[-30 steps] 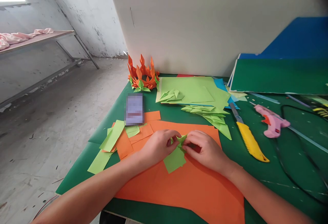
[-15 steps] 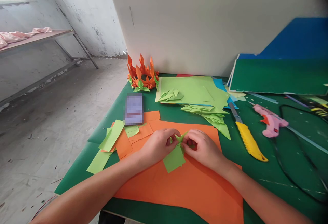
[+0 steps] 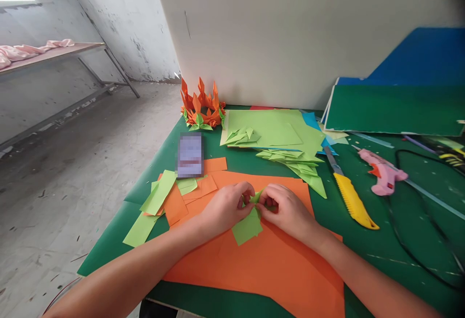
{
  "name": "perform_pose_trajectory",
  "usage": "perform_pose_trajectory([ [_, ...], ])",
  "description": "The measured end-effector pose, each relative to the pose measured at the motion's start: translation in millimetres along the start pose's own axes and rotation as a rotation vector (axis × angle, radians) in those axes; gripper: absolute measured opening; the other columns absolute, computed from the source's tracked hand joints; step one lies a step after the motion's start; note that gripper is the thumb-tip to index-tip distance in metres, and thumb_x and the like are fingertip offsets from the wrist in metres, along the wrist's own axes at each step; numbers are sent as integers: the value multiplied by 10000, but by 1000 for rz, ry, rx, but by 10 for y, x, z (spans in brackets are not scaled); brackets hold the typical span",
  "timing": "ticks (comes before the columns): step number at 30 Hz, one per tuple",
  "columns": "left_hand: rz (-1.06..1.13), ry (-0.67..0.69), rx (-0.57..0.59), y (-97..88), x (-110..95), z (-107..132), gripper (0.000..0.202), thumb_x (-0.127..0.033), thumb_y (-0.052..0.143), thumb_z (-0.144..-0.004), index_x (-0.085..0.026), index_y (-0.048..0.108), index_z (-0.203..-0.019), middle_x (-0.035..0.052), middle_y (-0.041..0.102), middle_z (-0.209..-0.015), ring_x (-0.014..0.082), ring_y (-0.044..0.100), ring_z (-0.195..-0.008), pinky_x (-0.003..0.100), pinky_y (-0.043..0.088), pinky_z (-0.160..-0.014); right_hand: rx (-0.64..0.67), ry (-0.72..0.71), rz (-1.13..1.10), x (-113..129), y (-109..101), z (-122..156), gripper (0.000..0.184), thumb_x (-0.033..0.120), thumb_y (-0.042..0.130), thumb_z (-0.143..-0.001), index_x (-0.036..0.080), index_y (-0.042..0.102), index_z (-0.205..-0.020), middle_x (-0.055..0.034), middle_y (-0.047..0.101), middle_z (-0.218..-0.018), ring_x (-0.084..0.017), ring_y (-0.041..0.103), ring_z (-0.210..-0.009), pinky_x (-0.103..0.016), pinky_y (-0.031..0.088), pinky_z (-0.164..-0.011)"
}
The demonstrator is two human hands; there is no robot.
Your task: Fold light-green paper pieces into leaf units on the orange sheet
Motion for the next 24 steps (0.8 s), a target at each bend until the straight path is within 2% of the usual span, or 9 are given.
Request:
perform_pose_trajectory([
  [4,-23,4,-17,25,15,-5,155,-110,564,-773,-201,515,-889,-61,512,-674,86,474,-574,182,351,-523,4,-6,-5,15,-8,8,185,114,583,-788,206,455,-691,13,491,-686,-156,480,-672,-262,385,-575],
  [10,-60,45,-25,-3,-27,29,201,-85,556,-774,-197,522,-937,-44,537,-751,81,473,-585,177,356,-527,54,-69,-78,57,-21,53,113,139,568,-867,224,622,-816,-5,552,-747,-162,526,-740,-261,419,-614],
  [13,-205,146,-19,-53,-104,97,117,-163,557,-841,-201,586,-948,-7,536,-850,78,460,-572,193,339,-521,54,-102,-71,49,-46,81,119,189,585,-890,241,691,-872,-16,567,-775,-158,538,-741,-260,420,-606],
  [14,-272,186,0,-48,-131,126,98,-220,537,-885,-214,616,-943,-6,530,-826,82,455,-559,202,323,-513,52,-122,-58,54,-54,92,125,199,588,-894,243,704,-881,-18,567,-777,-157,539,-737,-261,419,-604],
  [16,-400,277,60,-3,-191,189,184,-269,478,-940,-238,659,-920,-15,504,-733,95,457,-545,217,291,-504,48,-167,-25,75,-69,113,134,205,593,-894,243,721,-911,-23,565,-783,-157,543,-744,-265,420,-611],
  [20,-589,326,123,78,-239,257,279,-271,399,-984,-219,673,-971,-7,506,-688,114,471,-536,243,267,-479,53,-220,37,115,-80,139,156,210,585,-902,239,727,-959,-31,563,-791,-161,540,-752,-272,421,-623],
  [24,-671,338,134,139,-268,289,292,-240,368,-993,-195,654,-1034,13,544,-733,122,501,-565,232,322,-492,59,-243,91,151,-89,144,169,211,561,-914,229,729,-926,-36,559,-778,-163,535,-746,-276,415,-619],
])
Point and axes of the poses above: each hand's wrist, its own z-axis away from the middle knuckle, its own y-axis out of the palm, x = y × z, the point moved 9 cm from there along -z, towards the middle knuckle
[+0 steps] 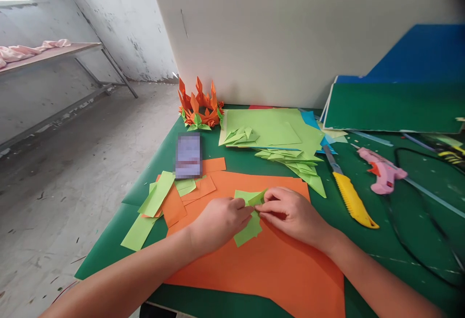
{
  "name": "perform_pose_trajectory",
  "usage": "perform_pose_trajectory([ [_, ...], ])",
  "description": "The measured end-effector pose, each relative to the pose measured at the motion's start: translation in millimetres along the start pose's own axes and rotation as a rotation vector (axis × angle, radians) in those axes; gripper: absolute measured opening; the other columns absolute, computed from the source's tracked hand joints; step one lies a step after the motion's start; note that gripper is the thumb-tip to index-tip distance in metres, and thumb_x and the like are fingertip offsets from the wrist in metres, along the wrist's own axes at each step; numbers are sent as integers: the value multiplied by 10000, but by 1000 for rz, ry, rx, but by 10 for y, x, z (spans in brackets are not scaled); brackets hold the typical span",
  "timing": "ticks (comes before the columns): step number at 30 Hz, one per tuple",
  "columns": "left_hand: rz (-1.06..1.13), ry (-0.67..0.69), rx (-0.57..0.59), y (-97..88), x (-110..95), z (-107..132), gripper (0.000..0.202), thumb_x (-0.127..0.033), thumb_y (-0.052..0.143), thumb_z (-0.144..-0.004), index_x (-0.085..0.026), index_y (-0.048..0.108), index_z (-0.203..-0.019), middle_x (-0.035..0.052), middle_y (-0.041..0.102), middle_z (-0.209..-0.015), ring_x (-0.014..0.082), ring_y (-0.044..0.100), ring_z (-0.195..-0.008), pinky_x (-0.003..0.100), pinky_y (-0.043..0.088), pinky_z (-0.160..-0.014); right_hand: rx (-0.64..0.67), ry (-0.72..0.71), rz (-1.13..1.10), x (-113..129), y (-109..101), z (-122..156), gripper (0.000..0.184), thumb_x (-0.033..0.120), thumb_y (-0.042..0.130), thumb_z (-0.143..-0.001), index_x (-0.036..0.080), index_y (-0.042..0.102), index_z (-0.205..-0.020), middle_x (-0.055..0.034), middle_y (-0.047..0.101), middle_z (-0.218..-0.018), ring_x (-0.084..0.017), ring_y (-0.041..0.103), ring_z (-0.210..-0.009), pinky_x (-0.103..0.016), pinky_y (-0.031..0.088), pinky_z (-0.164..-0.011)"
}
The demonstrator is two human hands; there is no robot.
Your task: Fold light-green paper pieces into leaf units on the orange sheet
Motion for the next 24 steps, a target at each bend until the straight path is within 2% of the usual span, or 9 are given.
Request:
perform_pose_trajectory([
  [6,13,24,-10,64,-54,31,270,-210,369,-986,-171,636,-991,25,523,-715,124,515,-585,218,405,-550,31,-3,44,37,-1,6,207,235,517,-933,223,722,-958,-46,564,-784,-174,536,-758,-292,429,-633],
  [14,-36,6,7,72,-77,20,239,-194,384,-981,-172,598,-1086,36,564,-755,141,563,-632,228,427,-547,24,-26,65,68,-3,10,220,225,501,-934,218,721,-940,-48,569,-774,-174,531,-746,-293,417,-623],
  [24,-2,-24,36,118,-69,30,203,-191,417,-952,-142,598,-1028,58,562,-760,149,570,-625,236,463,-564,12,-60,44,127,-18,10,217,172,481,-920,214,692,-900,-59,610,-816,-184,556,-776,-309,458,-670],
])
Point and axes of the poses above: each hand's wrist, its own z-axis away from the middle knuckle, its own y-axis out of the palm, x = y × z, the point moved 9 cm from there along -z, towards the middle knuckle
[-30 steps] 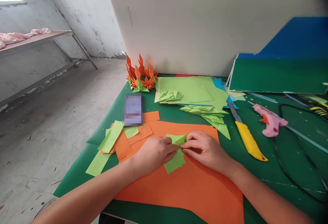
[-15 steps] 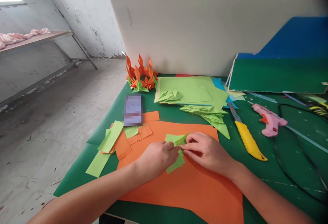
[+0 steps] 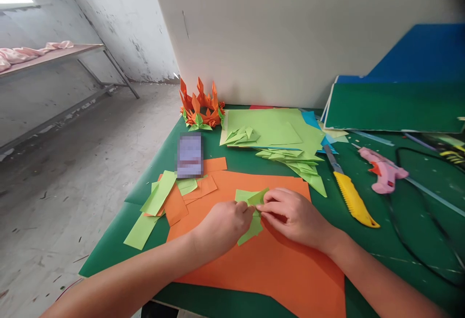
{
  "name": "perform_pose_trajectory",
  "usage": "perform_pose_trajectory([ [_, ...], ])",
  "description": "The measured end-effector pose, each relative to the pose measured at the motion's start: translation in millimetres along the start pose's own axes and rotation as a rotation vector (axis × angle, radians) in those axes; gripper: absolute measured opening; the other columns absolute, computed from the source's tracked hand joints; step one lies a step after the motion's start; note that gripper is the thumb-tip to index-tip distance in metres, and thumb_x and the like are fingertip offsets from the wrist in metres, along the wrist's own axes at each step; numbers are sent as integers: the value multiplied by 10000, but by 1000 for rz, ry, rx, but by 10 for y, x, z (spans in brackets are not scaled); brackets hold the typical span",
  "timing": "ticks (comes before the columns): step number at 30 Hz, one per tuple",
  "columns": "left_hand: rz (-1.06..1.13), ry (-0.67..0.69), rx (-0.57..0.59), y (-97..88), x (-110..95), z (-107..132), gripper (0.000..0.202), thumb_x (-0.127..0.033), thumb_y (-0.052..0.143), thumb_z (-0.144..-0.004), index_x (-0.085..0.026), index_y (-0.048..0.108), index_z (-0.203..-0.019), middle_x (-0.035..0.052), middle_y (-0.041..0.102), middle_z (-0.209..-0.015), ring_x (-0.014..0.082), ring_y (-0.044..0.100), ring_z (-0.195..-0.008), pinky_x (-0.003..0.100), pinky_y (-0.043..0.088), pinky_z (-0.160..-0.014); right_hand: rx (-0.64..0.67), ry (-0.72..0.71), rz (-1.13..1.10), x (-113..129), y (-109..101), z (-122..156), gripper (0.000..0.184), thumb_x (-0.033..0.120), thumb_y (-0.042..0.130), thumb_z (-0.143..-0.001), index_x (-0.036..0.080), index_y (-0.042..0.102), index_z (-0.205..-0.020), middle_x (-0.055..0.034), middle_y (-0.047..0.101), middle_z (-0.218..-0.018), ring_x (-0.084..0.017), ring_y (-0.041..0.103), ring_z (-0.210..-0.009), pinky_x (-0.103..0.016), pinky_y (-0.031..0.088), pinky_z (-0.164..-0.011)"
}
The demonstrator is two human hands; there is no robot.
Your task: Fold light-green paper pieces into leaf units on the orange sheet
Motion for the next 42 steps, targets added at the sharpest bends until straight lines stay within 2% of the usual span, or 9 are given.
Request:
perform_pose_trajectory([
  [3,7,1,7,-4,13,-5,207,-207,416,-955,-152,592,-1049,55,562,-760,149,571,-628,232,467,-572,-23,-3,-23,-15,-28,-6,196,169,488,-905,207,652,-805,-57,613,-804,-187,562,-769,-314,473,-667],
  [5,7,5,14,-9,33,-11,210,-215,419,-957,-160,583,-1076,49,557,-758,146,567,-623,231,466,-576,-106,8,-32,-55,-106,-12,177,174,489,-910,212,638,-821,-63,631,-858,-199,578,-827,-336,491,-722],
  [8,24,4,20,-16,78,-22,200,-241,438,-954,-173,578,-1079,36,539,-746,138,548,-599,227,460,-571,-225,42,-5,-135,-212,-17,212,198,489,-933,247,631,-1083,-77,643,-1115,-237,566,-1041,-417,481,-890],
  [10,40,3,13,-31,103,-28,192,-253,448,-951,-179,583,-1065,27,524,-735,130,531,-583,221,453,-565,-208,38,18,-152,-189,-33,314,204,487,-944,278,569,-1238,-67,631,-1204,-247,542,-1110,-448,466,-936],
  [16,0,13,-21,-142,80,-51,229,-203,389,-961,-176,610,-1016,42,531,-794,133,524,-621,226,430,-555,-171,78,-45,-171,-114,-35,293,161,494,-938,282,617,-1175,-48,674,-966,-214,584,-914,-374,505,-800],
  [24,14,61,33,-110,-4,-48,298,-104,397,-908,-177,538,-1160,91,548,-1137,192,576,-878,254,461,-626,-68,209,-191,-216,-25,-2,436,134,514,-851,262,527,-1267,-16,606,-790,-173,585,-731,-302,530,-696],
  [32,37,100,59,-89,-5,-32,352,-84,389,-902,-177,518,-1216,89,561,-1152,178,558,-809,258,465,-620,-85,281,-196,-320,-2,-29,164,257,527,-919,235,668,-1000,-33,639,-784,-177,581,-732,-289,490,-629],
  [36,93,112,39,-106,10,-25,363,-94,376,-920,-207,520,-1234,85,571,-1129,175,569,-854,256,482,-707,-108,247,-200,-307,2,-45,150,206,525,-915,230,672,-927,-39,660,-864,-189,600,-844,-298,492,-700],
  [42,137,98,38,-108,27,-14,331,-119,376,-933,-210,551,-1198,89,575,-1092,169,574,-844,249,483,-720,-104,189,-199,-247,-20,-45,171,171,503,-925,229,661,-895,-34,635,-852,-175,596,-798,-286,479,-666],
])
Point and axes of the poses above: each hand's wrist, its own z-axis away from the middle knuckle, its own y-axis out of the palm, x = y × z, the point moved 9 cm from there along -z, towards the middle knuckle
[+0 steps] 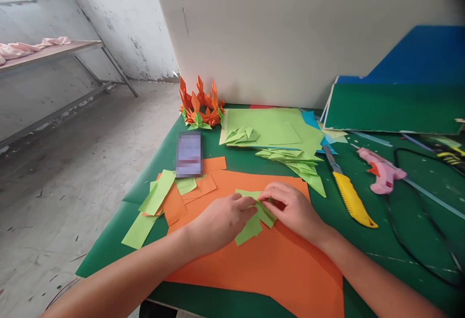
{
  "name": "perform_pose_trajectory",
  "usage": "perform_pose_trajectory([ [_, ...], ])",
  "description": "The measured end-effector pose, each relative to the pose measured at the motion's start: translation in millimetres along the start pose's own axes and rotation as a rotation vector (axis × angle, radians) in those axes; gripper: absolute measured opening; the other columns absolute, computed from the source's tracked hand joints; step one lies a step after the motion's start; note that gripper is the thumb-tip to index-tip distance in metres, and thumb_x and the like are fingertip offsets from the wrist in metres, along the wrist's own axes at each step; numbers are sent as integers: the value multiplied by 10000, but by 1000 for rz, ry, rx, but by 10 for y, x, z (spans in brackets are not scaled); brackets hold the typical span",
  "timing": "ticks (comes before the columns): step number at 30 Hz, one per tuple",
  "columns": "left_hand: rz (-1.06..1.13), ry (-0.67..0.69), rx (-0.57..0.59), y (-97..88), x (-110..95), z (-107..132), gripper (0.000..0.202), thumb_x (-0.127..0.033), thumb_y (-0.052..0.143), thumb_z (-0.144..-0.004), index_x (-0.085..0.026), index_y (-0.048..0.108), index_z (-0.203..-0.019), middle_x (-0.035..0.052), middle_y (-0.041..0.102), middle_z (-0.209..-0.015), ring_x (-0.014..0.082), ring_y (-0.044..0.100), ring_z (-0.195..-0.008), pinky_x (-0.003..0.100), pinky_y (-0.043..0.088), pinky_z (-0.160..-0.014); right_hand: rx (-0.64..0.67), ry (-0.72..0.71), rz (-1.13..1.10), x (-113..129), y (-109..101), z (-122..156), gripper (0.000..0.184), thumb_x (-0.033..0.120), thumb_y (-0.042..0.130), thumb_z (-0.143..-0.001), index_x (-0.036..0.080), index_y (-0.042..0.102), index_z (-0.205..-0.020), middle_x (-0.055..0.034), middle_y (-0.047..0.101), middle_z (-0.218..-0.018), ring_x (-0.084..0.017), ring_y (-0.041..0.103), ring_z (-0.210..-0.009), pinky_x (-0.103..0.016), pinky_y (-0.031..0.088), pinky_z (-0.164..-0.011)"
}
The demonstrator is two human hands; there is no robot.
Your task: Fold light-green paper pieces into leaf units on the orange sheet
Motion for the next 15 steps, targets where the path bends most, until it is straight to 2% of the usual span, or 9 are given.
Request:
perform_pose_trajectory([
  [10,30,-27,-18,-35,11,-9,356,-147,302,-961,-219,585,-1165,88,538,-1201,161,594,-853,257,496,-732,45,-226,120,68,23,40,235,181,441,-974,219,673,-965,-64,646,-895,-179,598,-833,-296,488,-710],
  [15,29,0,-34,-46,-2,-8,362,-148,296,-969,-207,594,-1167,94,563,-1167,173,602,-873,285,514,-768,63,-248,147,80,35,35,234,166,438,-971,205,669,-963,-67,640,-883,-183,590,-835,-296,487,-711],
])
Point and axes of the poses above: each hand's wrist, its own z-axis away from the middle knuckle, its own y-axis out of the palm, x = y × z, the point moved 9 cm from there along -z, towards the middle knuckle
